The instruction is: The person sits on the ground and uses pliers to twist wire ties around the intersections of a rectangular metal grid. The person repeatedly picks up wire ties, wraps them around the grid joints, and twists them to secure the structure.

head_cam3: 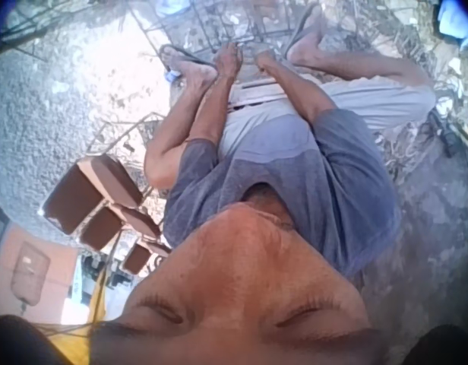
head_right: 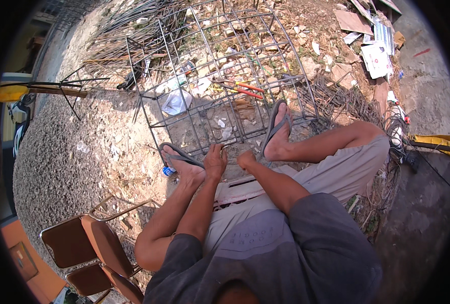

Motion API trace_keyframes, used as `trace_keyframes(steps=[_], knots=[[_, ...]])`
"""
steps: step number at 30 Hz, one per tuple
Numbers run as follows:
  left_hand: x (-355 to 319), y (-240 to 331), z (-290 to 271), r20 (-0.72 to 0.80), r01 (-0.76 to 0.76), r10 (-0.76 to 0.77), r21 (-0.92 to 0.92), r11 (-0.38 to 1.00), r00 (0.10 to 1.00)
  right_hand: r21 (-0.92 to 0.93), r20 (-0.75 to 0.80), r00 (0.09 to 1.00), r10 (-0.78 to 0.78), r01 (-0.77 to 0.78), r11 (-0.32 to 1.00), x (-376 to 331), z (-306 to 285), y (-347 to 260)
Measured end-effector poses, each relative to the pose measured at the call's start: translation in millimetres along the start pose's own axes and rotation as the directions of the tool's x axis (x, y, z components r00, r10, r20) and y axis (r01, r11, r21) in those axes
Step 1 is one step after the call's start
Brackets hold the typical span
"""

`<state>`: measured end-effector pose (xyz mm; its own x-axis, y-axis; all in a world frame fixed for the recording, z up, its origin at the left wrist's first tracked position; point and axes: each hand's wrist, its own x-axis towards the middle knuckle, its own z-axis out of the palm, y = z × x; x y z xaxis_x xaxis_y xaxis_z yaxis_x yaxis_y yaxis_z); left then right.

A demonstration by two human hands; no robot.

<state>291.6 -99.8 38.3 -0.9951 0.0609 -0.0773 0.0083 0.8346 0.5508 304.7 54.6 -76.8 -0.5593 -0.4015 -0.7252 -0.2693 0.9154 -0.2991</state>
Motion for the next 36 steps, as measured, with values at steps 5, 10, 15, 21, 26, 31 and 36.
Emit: trace_keyframes(steps=[5, 10, 15, 21, 26, 31, 36], knots=[[6.2, -6.4, 2.9, -0.067, -0.144, 0.141, -0.033, 0.989, 0.988, -0.055, -0.191, 0.982, 0.013, -0.024, 0.998, 8.7, 1.5, -0.9], [15.0, -7.6, 10.8, -0.055, -0.191, 0.189, -0.019, 0.981, 0.980, 0.805, -0.294, 0.873, 0.389, 0.007, 0.593, 21.6, 14.0, 2.2], [13.6, -27.3, 20.1, 0.044, -0.140, 0.141, -0.007, 0.990, 0.989, 1.000, 0.009, 0.820, 0.572, 0.004, -0.022, -10.7, -25.9, -34.9], [20.7, -26.5, 15.0, 0.046, -0.148, 0.151, -0.072, 0.986, 0.987, 0.999, -0.003, 0.806, 0.592, 0.022, -0.024, -17.6, -30.4, -36.4], [24.4, -24.2, 10.5, 0.065, -0.164, 0.171, -0.101, 0.981, 0.983, 0.997, -0.046, 0.794, 0.606, -0.001, 0.078, -9.4, -28.2, -27.5], [26.0, -25.2, 11.2, 0.071, -0.169, 0.175, -0.083, 0.982, 0.982, 0.977, -0.196, 0.767, 0.611, 0.101, 0.187, -13.4, -25.1, -38.1], [26.5, -29.1, 12.9, 0.105, -0.134, 0.143, -0.092, 0.987, 0.984, 0.926, -0.305, 0.735, 0.605, 0.080, 0.370, -25.0, -23.9, -44.8]])
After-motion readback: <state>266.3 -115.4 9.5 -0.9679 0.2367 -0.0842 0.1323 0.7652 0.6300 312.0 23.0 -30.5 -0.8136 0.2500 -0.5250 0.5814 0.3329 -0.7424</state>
